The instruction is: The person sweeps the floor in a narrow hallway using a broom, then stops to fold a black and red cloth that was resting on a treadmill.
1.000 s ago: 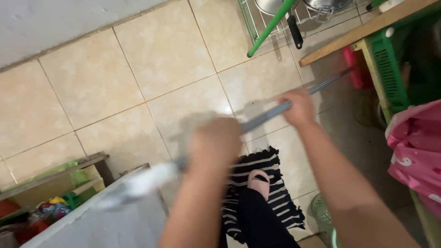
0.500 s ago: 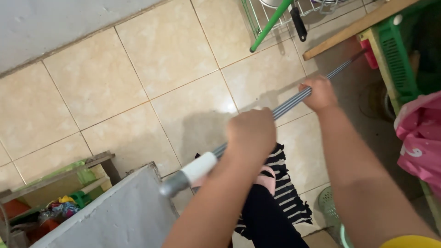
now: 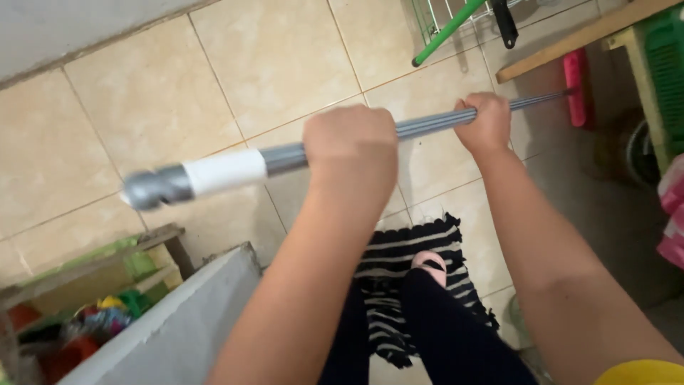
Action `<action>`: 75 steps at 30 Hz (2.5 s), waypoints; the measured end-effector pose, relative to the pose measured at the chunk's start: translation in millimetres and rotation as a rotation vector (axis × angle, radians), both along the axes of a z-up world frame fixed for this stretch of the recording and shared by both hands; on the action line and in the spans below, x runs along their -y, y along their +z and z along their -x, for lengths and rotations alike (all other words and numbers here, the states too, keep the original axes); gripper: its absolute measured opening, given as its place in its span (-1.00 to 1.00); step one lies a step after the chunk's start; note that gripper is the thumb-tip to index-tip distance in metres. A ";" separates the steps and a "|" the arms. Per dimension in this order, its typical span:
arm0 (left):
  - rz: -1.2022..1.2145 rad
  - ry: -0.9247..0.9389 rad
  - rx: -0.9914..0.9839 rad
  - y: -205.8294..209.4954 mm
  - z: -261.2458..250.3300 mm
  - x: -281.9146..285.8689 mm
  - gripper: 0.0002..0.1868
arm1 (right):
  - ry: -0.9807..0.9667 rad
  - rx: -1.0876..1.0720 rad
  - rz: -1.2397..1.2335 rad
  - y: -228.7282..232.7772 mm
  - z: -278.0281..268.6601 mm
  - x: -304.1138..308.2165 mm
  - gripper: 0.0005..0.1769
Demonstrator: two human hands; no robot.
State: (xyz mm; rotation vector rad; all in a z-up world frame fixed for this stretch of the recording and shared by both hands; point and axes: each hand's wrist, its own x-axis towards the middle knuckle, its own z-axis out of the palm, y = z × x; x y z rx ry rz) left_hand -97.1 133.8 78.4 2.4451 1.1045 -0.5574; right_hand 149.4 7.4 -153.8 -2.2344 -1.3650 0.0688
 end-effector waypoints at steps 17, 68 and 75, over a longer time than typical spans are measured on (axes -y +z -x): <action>-0.175 0.174 -0.053 -94.9 16.7 -45.6 -0.91 | -0.153 0.070 0.121 -82.9 -44.8 -31.5 -0.85; -1.153 -0.320 0.644 416.8 47.7 74.4 -0.70 | 0.172 -0.640 0.297 307.7 35.0 60.5 -0.48; -0.471 -0.023 1.604 389.0 29.5 45.5 -0.86 | 0.173 -0.717 0.348 319.5 46.2 44.4 -0.46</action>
